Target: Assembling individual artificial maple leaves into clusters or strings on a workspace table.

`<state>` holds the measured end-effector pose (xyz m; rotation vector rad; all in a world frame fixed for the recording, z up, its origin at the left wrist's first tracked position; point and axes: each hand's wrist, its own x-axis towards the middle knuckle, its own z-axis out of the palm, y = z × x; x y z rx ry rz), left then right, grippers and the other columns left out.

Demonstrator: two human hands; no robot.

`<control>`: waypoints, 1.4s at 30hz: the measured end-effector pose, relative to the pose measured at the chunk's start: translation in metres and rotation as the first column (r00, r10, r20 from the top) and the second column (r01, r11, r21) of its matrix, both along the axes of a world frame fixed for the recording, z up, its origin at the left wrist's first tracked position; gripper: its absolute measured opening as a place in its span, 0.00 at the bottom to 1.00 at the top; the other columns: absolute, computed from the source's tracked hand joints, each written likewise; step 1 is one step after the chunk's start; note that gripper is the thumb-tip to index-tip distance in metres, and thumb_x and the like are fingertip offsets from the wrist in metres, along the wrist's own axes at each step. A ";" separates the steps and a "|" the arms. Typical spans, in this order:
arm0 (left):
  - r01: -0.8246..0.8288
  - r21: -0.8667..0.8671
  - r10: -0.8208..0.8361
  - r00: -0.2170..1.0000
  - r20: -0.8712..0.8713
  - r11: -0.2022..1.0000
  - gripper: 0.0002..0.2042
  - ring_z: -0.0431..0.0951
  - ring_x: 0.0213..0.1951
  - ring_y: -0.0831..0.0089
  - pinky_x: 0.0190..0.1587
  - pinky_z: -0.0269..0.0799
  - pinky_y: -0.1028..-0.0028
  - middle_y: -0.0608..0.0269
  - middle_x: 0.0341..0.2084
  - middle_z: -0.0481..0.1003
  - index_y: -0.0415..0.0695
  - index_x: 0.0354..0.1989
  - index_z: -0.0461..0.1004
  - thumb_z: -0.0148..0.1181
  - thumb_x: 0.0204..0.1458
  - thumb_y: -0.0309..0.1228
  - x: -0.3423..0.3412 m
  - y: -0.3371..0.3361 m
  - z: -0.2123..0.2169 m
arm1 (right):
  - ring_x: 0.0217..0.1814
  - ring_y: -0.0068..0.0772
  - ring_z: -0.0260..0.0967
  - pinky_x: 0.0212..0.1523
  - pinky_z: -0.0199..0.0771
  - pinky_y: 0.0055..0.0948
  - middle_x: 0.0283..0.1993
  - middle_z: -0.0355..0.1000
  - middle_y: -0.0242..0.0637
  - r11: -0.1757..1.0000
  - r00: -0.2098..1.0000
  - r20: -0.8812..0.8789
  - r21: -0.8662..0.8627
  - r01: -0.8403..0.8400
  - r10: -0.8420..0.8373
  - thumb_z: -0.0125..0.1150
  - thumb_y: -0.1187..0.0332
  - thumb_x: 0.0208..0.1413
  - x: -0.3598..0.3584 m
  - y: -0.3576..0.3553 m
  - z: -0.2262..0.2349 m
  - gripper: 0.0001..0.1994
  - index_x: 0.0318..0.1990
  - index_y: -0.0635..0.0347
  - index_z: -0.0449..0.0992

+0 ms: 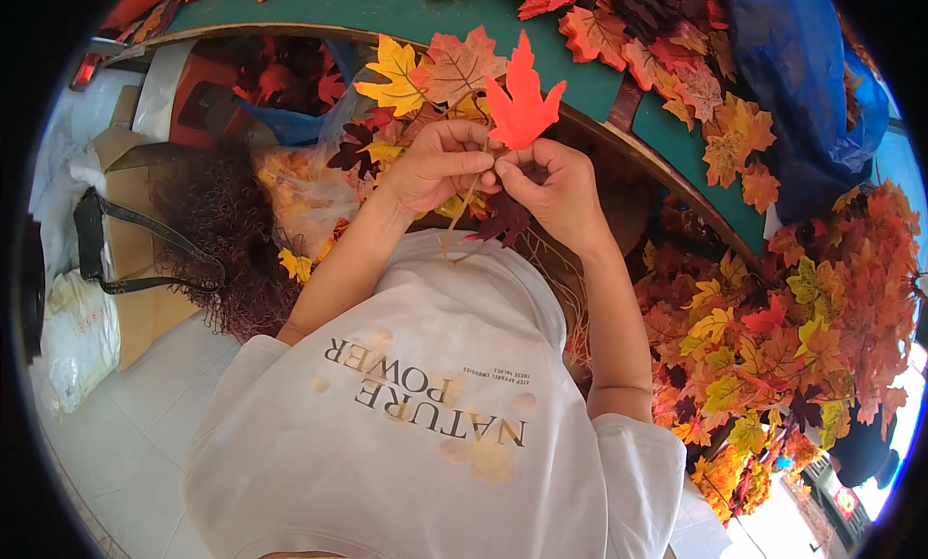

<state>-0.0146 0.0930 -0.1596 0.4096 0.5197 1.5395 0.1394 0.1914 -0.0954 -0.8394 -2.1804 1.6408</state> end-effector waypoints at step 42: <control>0.182 -0.094 -0.169 0.977 0.134 0.979 0.08 0.65 0.14 0.80 0.15 0.60 0.83 0.65 0.21 0.68 0.41 0.36 0.69 0.51 0.58 0.34 0.004 -0.005 0.023 | 0.28 0.25 0.68 0.29 0.69 0.23 0.28 0.69 0.35 0.935 0.959 -0.198 0.328 -0.133 0.205 0.62 0.75 0.46 -0.009 0.031 0.021 0.04 0.29 0.62 0.73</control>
